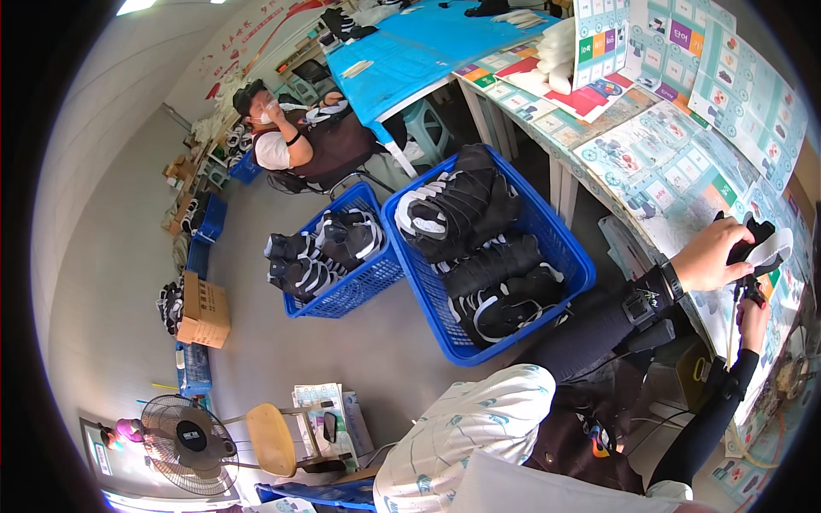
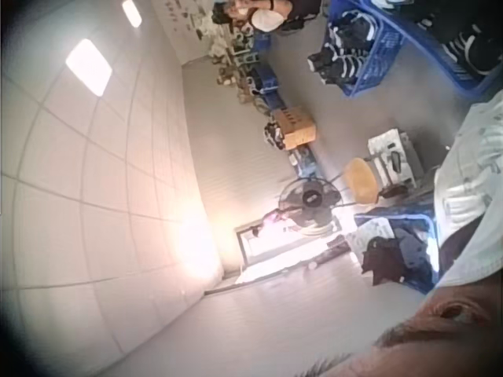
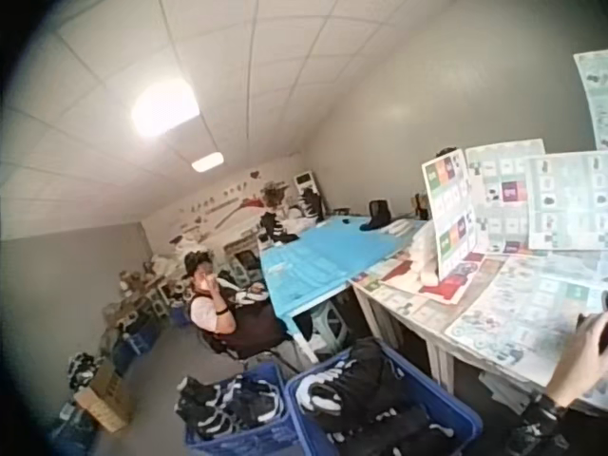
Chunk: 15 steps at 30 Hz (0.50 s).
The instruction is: Trim excess material from the inside of a shoe upper using a pneumatic or handheld trimming tool.
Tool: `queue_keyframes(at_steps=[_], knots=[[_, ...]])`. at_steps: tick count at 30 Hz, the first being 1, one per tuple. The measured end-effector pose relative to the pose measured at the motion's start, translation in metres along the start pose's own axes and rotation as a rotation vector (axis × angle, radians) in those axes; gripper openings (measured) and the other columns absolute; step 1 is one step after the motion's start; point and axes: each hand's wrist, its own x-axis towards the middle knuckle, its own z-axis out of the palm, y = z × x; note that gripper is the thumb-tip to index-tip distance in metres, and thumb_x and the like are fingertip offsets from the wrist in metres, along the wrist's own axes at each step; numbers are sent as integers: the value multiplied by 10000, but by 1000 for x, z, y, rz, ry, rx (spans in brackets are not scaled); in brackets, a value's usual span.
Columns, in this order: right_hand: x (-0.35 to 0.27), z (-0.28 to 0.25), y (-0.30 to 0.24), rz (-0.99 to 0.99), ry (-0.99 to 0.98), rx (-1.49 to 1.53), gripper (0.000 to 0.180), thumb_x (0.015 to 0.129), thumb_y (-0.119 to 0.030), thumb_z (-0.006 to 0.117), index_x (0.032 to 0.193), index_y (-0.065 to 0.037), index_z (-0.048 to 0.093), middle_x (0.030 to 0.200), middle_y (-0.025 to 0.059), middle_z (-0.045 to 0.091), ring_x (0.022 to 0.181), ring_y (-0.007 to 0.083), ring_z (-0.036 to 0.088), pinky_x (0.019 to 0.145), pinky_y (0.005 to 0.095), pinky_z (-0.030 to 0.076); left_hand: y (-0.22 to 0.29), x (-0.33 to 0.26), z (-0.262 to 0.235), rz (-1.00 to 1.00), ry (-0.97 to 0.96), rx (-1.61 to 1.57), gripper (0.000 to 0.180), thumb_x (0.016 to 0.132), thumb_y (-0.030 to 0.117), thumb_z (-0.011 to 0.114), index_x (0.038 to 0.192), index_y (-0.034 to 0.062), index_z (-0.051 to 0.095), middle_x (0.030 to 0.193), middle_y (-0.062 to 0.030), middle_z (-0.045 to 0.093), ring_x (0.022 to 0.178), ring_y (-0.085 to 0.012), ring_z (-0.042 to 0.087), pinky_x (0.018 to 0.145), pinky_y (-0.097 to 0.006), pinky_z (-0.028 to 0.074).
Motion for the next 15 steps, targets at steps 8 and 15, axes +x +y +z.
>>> queue_keyframes(at_steps=[8,15], knots=[[-6,-6,-18,-67,109,-159,97,771,-67,545,810,3,599,583,59,530,473,169,500,478,351,373,0,-2,-3,41,8,-14,418,852,178,824,1180,16,623,1095,-162,627,990,-333,653,894,-425,528],[-28,-4,-36,-85,47,-184,118,769,-79,545,802,18,603,575,61,531,476,168,505,499,348,385,-5,-14,-12,-17,-26,-75,410,887,174,813,1206,8,618,1112,-154,627,980,-286,668,895,-396,552]])
